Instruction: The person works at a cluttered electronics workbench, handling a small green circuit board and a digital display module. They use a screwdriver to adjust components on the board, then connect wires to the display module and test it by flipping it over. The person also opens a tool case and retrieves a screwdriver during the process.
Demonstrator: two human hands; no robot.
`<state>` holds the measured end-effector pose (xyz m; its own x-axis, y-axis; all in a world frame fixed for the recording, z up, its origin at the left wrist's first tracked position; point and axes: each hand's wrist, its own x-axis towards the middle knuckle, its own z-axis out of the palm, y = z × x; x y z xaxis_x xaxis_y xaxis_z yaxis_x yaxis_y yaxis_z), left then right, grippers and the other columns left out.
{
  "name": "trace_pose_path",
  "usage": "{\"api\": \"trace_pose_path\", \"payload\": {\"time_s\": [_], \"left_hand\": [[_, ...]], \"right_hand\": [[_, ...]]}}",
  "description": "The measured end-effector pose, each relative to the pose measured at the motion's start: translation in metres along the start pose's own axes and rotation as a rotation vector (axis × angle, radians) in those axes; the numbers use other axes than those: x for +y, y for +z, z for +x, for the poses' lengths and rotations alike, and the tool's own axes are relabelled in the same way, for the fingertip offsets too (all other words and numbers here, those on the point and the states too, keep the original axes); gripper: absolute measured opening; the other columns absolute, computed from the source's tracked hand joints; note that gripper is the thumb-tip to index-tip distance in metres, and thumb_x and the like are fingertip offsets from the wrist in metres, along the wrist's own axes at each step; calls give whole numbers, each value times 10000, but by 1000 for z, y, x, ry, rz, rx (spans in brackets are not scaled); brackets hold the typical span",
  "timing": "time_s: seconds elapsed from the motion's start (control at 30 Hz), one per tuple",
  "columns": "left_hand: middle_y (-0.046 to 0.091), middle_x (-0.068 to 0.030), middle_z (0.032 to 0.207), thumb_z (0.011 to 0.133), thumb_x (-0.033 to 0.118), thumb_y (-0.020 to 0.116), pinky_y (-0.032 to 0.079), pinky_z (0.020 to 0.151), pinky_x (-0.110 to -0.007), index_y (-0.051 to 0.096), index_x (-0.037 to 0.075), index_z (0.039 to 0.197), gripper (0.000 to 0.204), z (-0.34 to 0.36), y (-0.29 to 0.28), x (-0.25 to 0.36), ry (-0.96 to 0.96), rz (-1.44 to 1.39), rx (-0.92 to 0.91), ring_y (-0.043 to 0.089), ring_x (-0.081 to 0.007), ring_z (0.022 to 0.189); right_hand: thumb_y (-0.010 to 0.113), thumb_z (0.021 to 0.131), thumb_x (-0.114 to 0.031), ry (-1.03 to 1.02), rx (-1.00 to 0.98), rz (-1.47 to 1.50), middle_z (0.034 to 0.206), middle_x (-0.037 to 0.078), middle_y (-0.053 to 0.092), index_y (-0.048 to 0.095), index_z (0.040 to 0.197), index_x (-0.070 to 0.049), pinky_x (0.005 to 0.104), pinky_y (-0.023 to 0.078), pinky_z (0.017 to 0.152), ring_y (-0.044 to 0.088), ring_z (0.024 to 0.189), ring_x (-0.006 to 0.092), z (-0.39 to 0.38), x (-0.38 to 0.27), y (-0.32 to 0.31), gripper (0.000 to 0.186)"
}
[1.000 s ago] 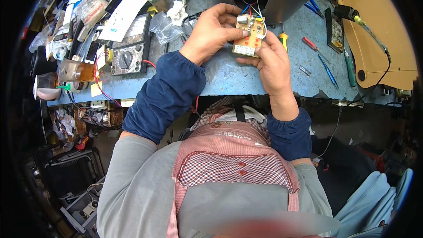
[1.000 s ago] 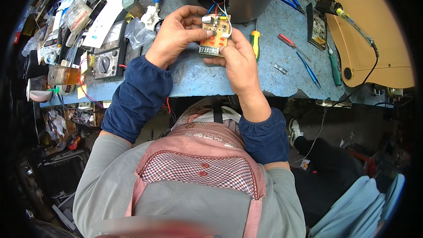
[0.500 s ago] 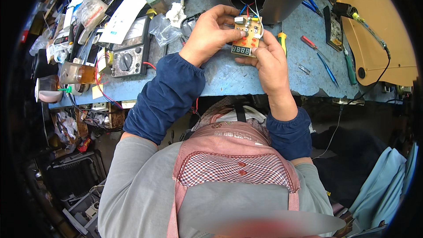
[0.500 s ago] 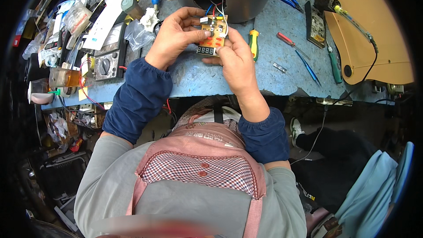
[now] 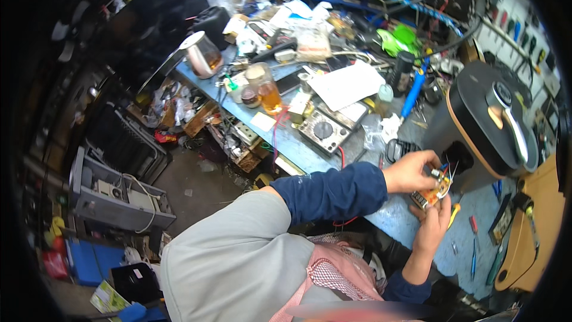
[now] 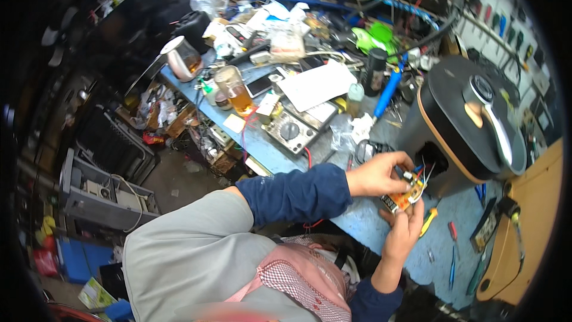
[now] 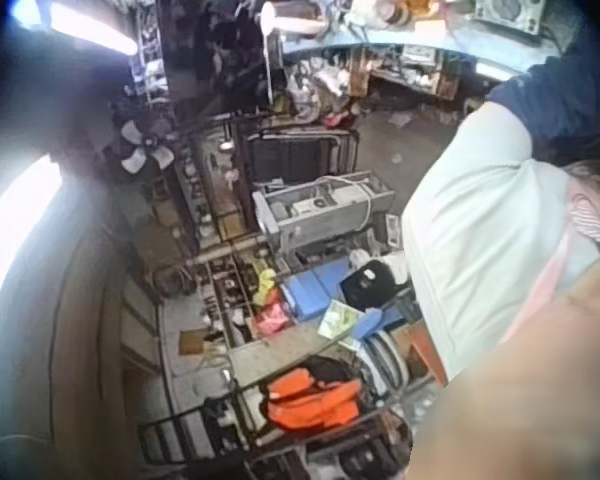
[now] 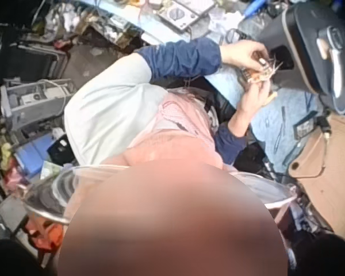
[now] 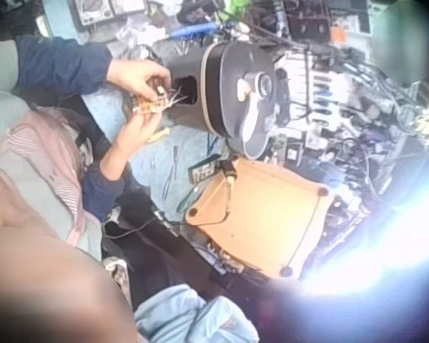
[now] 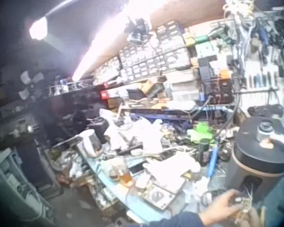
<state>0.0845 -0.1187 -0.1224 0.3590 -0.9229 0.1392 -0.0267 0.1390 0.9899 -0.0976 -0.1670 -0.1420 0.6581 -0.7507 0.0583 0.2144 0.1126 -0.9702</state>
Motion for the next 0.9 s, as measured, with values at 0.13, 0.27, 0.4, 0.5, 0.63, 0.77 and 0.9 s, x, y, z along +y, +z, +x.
{"api": "trace_pose_path", "payload": {"time_s": [0.13, 0.27, 0.4, 0.5, 0.63, 0.77, 0.9], "left_hand": [[609, -133, 1151, 849, 199, 866, 594, 830, -353, 678, 17, 1185, 426, -13, -12, 17, 215, 368, 94, 690, -219, 930], [628, -138, 1092, 800, 189, 865, 566, 889, -405, 722, 46, 1077, 344, -14, -7, 15, 571, 519, 62, 659, -314, 1037], [675, -135, 1077, 773, 113, 878, 588, 864, -395, 761, 34, 1049, 310, -5, -32, 22, 536, 525, 134, 696, -291, 988], [621, -108, 1251, 846, 70, 873, 611, 834, -317, 744, 8, 1113, 303, -11, -27, 22, 318, 342, 75, 690, -172, 1007], [649, -75, 1237, 852, 49, 879, 602, 861, -304, 755, 3, 1079, 263, -12, -12, 22, 285, 384, 24, 689, -148, 992], [660, -63, 1222, 856, 54, 881, 592, 869, -293, 761, 9, 1096, 272, -12, -10, 26, 222, 356, 25, 690, -141, 981], [679, -90, 1171, 814, 105, 902, 607, 852, -331, 792, 22, 1090, 309, -12, -13, 26, 251, 358, 40, 701, -200, 959]], "right_hand": [[421, 1012, -18, 1, -59, 19, 1428, 178, 641, 449, 1572, 13, 330, 643, 842, 699, 1187, 218, 6, -2, 11, 562], [434, 1028, -30, -10, -16, 1, 1456, 170, 625, 457, 1586, -6, 339, 638, 879, 700, 1201, 211, -7, -20, 16, 558], [493, 1051, -42, -31, -81, 116, 1359, 123, 682, 488, 1563, -19, 372, 637, 925, 712, 1172, 220, 22, -5, 28, 512], [469, 1019, -12, 8, -112, 113, 1368, 143, 682, 487, 1553, 15, 382, 650, 907, 708, 1174, 217, 14, -15, 29, 535], [424, 1016, -9, 14, -88, 68, 1312, 141, 714, 483, 1534, 28, 372, 642, 907, 728, 1156, 230, 3, -27, 20, 522], [414, 1011, -6, 15, -73, 59, 1350, 171, 699, 466, 1551, 25, 376, 641, 909, 729, 1183, 258, 2, -27, 20, 543], [440, 1023, -8, 12, -72, 101, 1315, 145, 714, 468, 1550, 21, 350, 657, 869, 725, 1163, 214, 3, -26, 23, 528]]}}
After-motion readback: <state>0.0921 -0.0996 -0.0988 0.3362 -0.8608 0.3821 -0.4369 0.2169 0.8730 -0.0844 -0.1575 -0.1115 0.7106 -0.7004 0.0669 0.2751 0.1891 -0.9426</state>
